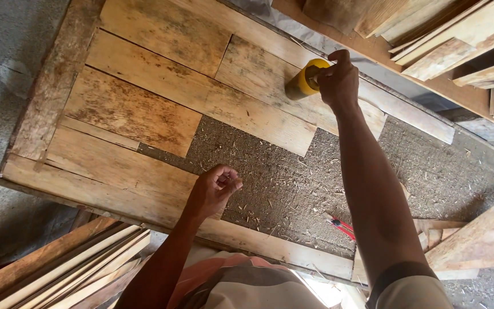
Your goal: Repairing a wooden surface by cutting and fitting wood planks using a utility knife.
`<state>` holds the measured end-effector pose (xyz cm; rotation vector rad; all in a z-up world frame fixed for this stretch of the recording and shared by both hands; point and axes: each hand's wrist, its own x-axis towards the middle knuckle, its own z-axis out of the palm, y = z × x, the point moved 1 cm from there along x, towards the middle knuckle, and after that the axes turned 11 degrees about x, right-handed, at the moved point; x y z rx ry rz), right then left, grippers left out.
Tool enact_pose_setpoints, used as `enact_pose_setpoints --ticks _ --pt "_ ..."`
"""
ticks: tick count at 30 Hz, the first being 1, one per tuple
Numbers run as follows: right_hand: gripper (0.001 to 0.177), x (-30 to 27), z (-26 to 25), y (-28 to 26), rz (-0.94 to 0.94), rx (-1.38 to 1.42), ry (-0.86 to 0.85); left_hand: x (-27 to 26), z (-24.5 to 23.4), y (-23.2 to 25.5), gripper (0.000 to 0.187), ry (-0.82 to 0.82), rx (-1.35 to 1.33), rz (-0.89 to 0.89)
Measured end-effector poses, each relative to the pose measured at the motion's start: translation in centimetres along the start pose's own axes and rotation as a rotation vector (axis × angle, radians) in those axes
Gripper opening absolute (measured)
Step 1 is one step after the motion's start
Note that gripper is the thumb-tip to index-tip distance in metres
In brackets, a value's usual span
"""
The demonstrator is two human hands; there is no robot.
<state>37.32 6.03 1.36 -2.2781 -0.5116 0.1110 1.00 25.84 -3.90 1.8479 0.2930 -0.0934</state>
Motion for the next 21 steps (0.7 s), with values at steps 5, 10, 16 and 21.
enact_pose_setpoints --ticks 5,10,16,21 --pt "0.048 0.1 0.2 -1.1 0.041 -0.136 0.013 0.7 0.1 -0.4 0.030 -0.012 0.065 -0.018" --pt "0.052 0.0 -0.2 -1.7 -0.041 -0.355 0.074 2.4 1.0 0.0 0.028 -0.006 0.062 0.071" --pt "0.055 0.3 -0.3 -1.4 0.072 -0.332 0.016 4.6 1.7 1.6 0.026 -0.029 0.068 0.100" --pt "0.058 0.2 -0.3 -1.9 0.085 -0.292 -0.008 5.2 2.5 1.8 0.026 -0.038 0.067 0.108"
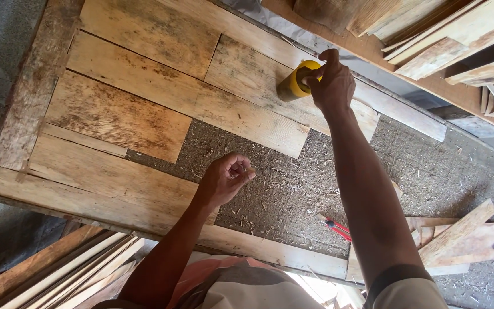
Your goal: Repairing a wooden surface by cutting and fitting wood planks using a utility knife.
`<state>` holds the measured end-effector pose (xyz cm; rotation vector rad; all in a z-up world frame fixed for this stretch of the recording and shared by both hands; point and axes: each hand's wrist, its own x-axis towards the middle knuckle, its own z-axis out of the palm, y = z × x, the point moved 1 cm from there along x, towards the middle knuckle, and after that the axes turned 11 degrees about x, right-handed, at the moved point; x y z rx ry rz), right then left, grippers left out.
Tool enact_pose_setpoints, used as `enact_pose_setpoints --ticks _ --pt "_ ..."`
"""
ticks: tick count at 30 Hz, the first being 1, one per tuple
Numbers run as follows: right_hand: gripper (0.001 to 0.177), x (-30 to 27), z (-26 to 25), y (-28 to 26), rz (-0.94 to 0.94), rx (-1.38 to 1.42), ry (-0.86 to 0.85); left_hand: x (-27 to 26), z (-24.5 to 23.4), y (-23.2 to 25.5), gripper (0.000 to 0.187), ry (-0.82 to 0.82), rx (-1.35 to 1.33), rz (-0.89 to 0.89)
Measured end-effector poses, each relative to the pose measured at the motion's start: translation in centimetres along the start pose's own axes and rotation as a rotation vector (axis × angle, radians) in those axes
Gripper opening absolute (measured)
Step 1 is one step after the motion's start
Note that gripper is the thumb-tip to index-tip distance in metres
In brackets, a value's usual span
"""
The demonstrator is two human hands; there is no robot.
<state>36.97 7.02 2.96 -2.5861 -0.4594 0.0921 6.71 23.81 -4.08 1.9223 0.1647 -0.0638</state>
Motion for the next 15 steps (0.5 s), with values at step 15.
enact_pose_setpoints --ticks 15 --pt "0.033 -0.1 -0.5 1.2 -0.050 0.270 0.005 6.9 0.9 5.5 0.038 0.042 0.357 0.205"
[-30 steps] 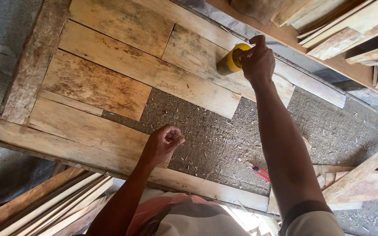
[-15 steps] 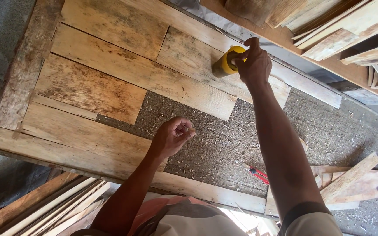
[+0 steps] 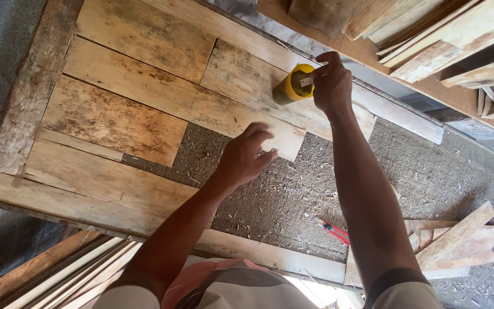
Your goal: Repairing a wooden surface by cutting and fitting wood planks using a utility knife.
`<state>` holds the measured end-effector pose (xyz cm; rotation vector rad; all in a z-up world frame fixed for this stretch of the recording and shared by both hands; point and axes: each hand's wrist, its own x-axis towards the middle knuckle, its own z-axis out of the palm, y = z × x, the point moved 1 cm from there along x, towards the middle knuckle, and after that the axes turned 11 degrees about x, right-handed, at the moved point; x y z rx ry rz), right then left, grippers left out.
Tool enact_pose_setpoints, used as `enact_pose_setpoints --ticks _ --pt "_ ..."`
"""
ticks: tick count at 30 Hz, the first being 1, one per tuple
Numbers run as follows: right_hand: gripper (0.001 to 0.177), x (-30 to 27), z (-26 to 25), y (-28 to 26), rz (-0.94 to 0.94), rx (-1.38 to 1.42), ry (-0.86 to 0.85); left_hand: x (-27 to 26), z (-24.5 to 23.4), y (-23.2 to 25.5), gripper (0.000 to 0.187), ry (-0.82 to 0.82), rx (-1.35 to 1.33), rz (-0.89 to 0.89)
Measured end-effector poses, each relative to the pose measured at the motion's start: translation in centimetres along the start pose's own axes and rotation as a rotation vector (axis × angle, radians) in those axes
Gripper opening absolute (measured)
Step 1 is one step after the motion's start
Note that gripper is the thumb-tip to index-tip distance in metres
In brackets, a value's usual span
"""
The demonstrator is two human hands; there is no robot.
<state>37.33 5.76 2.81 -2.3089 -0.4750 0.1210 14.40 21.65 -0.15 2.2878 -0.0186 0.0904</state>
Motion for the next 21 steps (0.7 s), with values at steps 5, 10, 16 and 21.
enact_pose_setpoints --ticks 5,10,16,21 --pt "0.036 0.1 0.4 -0.2 0.014 0.060 -0.058 6.3 1.9 1.2 0.064 0.031 0.266 0.227" --pt "0.047 -0.4 0.4 -1.2 -0.058 0.009 -0.068 11.0 2.8 1.7 0.071 -0.088 0.526 0.281" --pt "0.065 -0.4 0.4 -0.8 -0.093 -0.023 -0.090 13.1 5.0 0.1 0.072 -0.177 0.666 0.258" --pt "0.060 -0.2 0.5 0.4 -0.082 -0.044 -0.113 12.8 5.3 -0.5 0.063 -0.080 0.701 0.316"
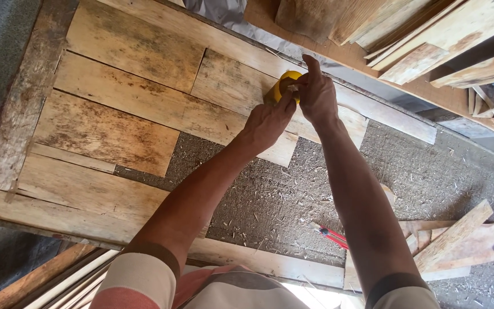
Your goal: Repairing a wooden surface by cutting and fitting wood planks using a utility knife.
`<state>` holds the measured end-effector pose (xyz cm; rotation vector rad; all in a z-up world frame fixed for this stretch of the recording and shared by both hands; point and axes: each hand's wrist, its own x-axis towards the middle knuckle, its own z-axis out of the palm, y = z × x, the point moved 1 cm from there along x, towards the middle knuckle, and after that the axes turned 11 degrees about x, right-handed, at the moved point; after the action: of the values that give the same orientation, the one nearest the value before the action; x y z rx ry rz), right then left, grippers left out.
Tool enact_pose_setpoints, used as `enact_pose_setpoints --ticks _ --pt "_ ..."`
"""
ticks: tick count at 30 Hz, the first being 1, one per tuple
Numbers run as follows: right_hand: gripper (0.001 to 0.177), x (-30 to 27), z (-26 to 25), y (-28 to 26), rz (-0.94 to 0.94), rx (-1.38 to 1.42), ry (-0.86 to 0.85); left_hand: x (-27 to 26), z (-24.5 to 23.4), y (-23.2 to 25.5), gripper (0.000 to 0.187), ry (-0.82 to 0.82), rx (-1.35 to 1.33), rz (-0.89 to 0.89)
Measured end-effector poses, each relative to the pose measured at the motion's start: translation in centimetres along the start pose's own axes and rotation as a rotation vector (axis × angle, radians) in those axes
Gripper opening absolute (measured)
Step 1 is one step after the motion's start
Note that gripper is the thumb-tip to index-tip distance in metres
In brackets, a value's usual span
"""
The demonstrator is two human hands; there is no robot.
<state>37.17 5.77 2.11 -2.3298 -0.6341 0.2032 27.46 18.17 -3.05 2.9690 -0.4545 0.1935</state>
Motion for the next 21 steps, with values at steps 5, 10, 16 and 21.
enact_pose_setpoints --ticks 5,10,16,21 --pt "0.057 -0.2 -0.3 -0.5 0.004 -0.076 -0.018 0.0 0.2 0.1 0.074 0.018 0.008 0.003" --pt "0.054 -0.5 -0.1 0.4 -0.119 -0.351 -0.011 0.5 -0.7 0.4 0.072 -0.044 0.040 -0.003" --pt "0.048 -1.1 1.2 2.7 -0.290 -0.407 0.208 1.3 1.5 1.2 0.066 -0.037 0.068 -0.024" --pt "0.064 -1.1 1.3 2.1 0.188 0.006 0.271 0.5 0.9 1.3 0.065 0.041 0.002 -0.036"
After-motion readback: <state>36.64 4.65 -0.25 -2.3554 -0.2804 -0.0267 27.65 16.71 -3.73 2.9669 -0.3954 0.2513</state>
